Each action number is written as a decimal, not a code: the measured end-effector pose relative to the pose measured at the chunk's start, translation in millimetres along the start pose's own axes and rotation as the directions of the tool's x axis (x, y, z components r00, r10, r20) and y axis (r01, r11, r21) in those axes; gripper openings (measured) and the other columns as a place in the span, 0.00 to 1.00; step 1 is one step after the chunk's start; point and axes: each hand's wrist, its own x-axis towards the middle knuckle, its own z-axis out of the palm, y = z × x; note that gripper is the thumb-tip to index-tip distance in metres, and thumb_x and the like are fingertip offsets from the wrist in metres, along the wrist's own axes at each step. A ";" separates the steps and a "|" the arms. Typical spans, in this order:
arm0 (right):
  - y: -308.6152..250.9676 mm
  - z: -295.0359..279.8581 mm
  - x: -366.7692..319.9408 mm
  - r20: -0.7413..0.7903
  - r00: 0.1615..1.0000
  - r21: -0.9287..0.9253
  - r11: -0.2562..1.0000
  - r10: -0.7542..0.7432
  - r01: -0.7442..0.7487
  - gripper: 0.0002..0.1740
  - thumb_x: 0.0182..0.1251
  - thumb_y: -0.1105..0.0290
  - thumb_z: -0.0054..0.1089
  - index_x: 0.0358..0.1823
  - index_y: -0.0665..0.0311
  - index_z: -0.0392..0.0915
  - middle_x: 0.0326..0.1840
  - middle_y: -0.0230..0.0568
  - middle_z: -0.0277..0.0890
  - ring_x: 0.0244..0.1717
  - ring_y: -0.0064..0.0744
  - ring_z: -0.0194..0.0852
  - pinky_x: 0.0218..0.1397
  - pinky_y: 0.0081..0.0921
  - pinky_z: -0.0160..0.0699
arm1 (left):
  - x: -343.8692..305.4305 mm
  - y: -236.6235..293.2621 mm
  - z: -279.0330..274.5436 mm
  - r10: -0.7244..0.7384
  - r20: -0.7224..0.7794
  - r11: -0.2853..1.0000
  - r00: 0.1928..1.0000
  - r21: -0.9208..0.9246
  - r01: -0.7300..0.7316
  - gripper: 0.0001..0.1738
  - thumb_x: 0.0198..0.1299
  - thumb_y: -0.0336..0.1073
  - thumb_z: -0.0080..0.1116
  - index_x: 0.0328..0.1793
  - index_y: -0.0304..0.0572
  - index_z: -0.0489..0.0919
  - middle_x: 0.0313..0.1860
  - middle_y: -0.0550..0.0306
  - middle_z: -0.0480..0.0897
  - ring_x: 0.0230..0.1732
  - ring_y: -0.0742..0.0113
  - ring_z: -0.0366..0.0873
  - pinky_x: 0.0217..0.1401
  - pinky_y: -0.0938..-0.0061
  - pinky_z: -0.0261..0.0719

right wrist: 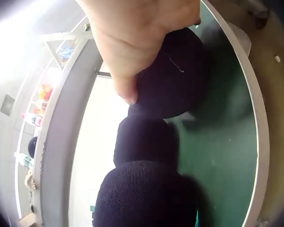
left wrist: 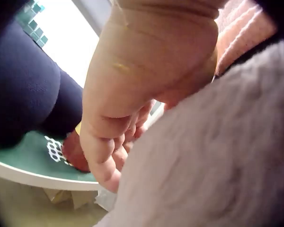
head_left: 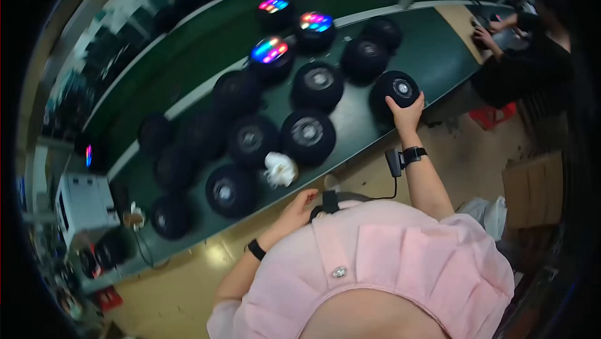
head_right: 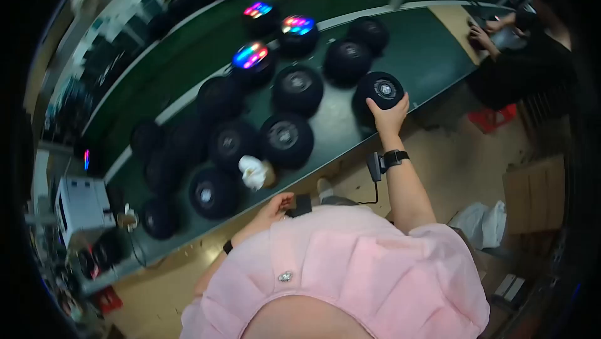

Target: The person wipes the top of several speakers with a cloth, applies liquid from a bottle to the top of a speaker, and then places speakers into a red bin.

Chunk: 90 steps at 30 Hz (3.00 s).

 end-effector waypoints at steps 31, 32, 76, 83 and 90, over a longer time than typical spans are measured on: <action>-54.7 57.0 285.8 0.596 0.730 -0.496 0.561 -0.335 0.663 0.34 0.45 0.47 0.67 0.55 0.50 0.74 0.61 0.36 0.66 0.68 0.40 0.53 0.60 0.70 0.49 | 190.7 98.8 59.6 -0.097 -0.735 0.936 0.671 -0.297 -0.190 0.56 0.48 0.25 0.61 0.75 0.40 0.33 0.73 0.36 0.46 0.69 0.48 0.56 0.57 0.63 0.71; -56.9 62.4 283.0 0.529 0.682 -0.376 0.581 -0.506 0.722 0.29 0.46 0.51 0.67 0.51 0.53 0.76 0.57 0.37 0.69 0.65 0.39 0.59 0.60 0.64 0.54 | 202.5 101.3 61.3 -0.087 -0.705 0.947 0.704 -0.277 -0.160 0.57 0.48 0.29 0.62 0.75 0.40 0.32 0.73 0.37 0.47 0.69 0.48 0.56 0.57 0.61 0.71; -242.5 91.1 -62.2 0.698 -0.376 0.617 0.247 -0.609 0.747 0.67 0.24 0.60 0.80 0.72 0.55 0.47 0.69 0.43 0.53 0.70 0.46 0.48 0.59 0.47 0.63 | -59.6 20.3 -81.2 0.050 -0.916 0.992 0.399 -0.001 -0.128 0.63 0.33 0.28 0.75 0.74 0.41 0.44 0.65 0.39 0.61 0.61 0.49 0.66 0.60 0.63 0.69; -174.1 73.1 21.7 0.800 0.103 0.289 0.530 -0.591 0.797 0.63 0.29 0.61 0.78 0.71 0.54 0.47 0.72 0.44 0.49 0.73 0.47 0.43 0.65 0.55 0.54 | 27.3 38.2 -112.5 0.142 -0.851 0.977 0.506 0.201 0.065 0.48 0.34 0.33 0.76 0.64 0.39 0.60 0.53 0.47 0.67 0.55 0.55 0.68 0.59 0.65 0.69; -123.9 11.3 43.3 0.690 0.560 -0.032 0.753 -0.459 0.657 0.51 0.39 0.69 0.72 0.68 0.58 0.54 0.67 0.47 0.55 0.68 0.49 0.52 0.65 0.47 0.59 | 111.8 74.0 -136.4 0.036 -0.338 0.875 0.941 -0.443 -0.193 0.36 0.57 0.30 0.56 0.71 0.45 0.56 0.64 0.51 0.63 0.63 0.63 0.63 0.60 0.72 0.67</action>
